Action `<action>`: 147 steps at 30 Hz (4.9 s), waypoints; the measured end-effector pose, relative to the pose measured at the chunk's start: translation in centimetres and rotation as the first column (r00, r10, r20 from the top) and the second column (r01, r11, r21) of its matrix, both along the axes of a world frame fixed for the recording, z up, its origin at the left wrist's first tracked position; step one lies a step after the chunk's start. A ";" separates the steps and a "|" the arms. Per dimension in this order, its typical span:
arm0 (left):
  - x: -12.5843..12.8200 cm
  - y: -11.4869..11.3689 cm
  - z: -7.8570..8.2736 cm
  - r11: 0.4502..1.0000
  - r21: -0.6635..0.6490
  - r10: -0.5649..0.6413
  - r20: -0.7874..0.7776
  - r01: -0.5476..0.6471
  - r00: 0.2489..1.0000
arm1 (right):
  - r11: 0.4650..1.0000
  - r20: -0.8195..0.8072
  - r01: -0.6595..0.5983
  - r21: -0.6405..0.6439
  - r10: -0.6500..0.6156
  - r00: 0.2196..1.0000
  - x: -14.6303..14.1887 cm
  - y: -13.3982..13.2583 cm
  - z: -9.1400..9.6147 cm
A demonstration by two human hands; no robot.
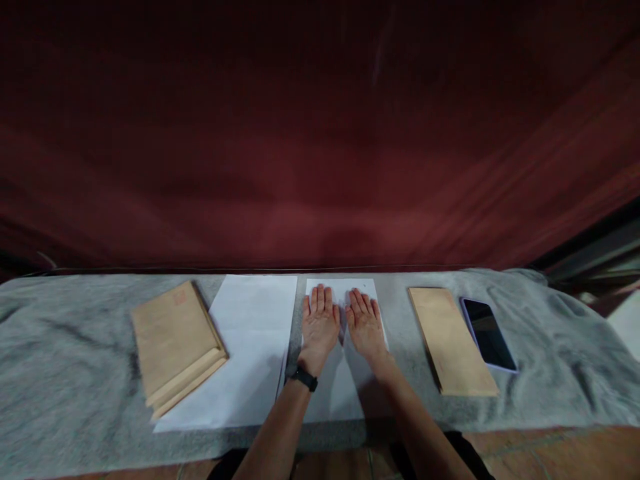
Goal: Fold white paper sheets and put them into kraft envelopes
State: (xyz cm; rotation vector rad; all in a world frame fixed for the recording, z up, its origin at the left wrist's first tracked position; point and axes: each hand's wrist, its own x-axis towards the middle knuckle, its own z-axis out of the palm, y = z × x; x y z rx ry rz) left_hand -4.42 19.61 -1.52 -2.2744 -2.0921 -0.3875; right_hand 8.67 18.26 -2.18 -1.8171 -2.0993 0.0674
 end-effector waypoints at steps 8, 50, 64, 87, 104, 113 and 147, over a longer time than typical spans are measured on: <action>0.2 0.3 0.4 0.997 -0.073 -0.017 -0.005 0.016 1.000 | 0.995 0.044 -0.095 -0.038 0.097 0.994 -1.8 2.9 0.5; -1.7 -13.7 0.3 0.900 0.023 -0.436 0.064 0.436 0.898 | 0.970 0.107 -0.241 0.030 0.236 0.966 2.8 -10.2 -0.5; -2.2 -14.0 1.5 0.841 -0.003 -0.540 0.052 0.541 0.840 | 0.981 0.172 -0.174 0.087 0.157 0.972 5.7 -10.6 -1.6; -2.2 -14.4 1.5 0.822 -0.003 -0.569 0.035 0.570 0.821 | 0.991 0.120 -0.089 0.098 0.077 0.990 6.5 -11.5 -1.3; -3.2 -14.3 0.3 0.922 -0.024 -0.387 0.014 0.387 0.922 | 0.980 0.145 -0.175 0.100 0.160 0.977 4.2 -12.8 -0.8; -3.0 -14.2 -0.9 0.985 0.011 -0.171 0.011 0.171 0.985 | 0.995 0.132 -0.058 0.082 0.047 0.990 5.0 -12.9 -1.2; -2.2 -12.3 0.6 0.981 -0.036 -0.190 -0.006 0.189 0.982 | 0.996 0.126 -0.057 0.075 0.047 0.991 3.9 -11.4 -0.9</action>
